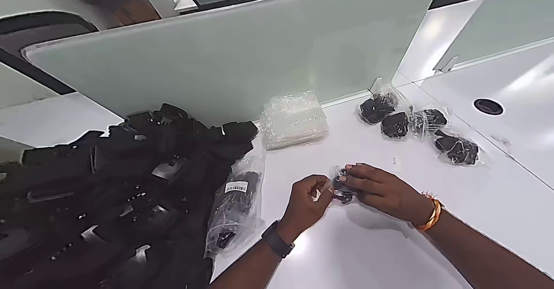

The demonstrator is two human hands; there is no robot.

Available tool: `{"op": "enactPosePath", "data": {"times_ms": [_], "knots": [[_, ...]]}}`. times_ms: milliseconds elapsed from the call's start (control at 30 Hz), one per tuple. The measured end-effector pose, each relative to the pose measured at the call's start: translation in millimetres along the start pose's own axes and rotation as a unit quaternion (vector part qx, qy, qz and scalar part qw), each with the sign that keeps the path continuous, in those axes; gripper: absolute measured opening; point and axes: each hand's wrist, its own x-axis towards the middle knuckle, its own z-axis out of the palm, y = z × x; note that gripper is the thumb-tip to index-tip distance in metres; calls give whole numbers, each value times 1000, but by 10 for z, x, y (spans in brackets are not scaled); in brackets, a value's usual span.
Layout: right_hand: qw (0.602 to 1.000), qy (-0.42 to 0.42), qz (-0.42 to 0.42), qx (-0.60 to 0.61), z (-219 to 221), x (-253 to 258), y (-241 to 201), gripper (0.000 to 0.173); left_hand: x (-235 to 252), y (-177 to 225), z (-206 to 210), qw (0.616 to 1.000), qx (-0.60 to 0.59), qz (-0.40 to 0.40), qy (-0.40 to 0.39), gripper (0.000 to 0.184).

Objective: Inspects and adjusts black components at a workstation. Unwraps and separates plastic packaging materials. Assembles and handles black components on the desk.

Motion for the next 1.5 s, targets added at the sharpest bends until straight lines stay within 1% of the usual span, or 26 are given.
{"op": "enactPosePath", "data": {"times_ms": [67,100,200,267,300,367,400,467,567,667,700,800,833,867,1000,1133,1200,1367,1500], "knots": [[999,11,26,-43,7,6,-44,13,-8,-28,9,1000,7,1,-4,16],[997,18,50,-58,16,4,-50,14,-7,-19,1,1000,7,-11,-4,16],[985,55,116,-111,29,6,-88,19,12,70,-27,996,-24,-81,-2,15],[981,81,121,-127,44,40,-162,18,31,115,-44,992,-57,-110,1,16],[981,79,124,-130,66,57,-213,20,33,125,-45,990,-83,-118,4,17],[981,48,133,-134,118,92,-285,26,28,149,-25,980,-144,-139,6,18],[981,31,140,-134,141,101,-294,26,21,167,-4,975,-163,-148,0,18],[979,2,161,-125,167,97,-258,18,3,195,23,973,-167,-157,-9,18],[975,-12,180,-128,178,70,-184,18,-23,204,49,979,-129,-158,-7,13],[976,1,176,-126,164,61,-201,19,-36,182,82,984,-95,-151,-14,11],[978,5,174,-116,169,68,-231,22,-48,168,82,985,-88,-146,-17,12],[980,-3,176,-90,193,97,-330,41,-63,151,91,988,-76,-132,-26,13],[980,-8,180,-84,201,101,-353,45,-62,152,92,988,-75,-131,-31,14],[980,-11,182,-81,210,105,-363,46,-61,149,88,988,-77,-128,-37,13],[979,-18,190,-69,254,88,-341,32,-61,118,64,989,-87,-96,-65,11],[979,-17,198,-53,252,72,-318,25,-59,102,36,987,-96,-87,-97,15],[978,-15,200,-51,252,69,-313,25,-60,99,33,987,-96,-83,-101,16],[979,-18,198,-50,246,74,-324,31,-68,96,65,989,-96,-69,-89,12],[979,-17,194,-56,253,78,-326,24,-69,87,73,988,-95,-79,-88,11]]}}
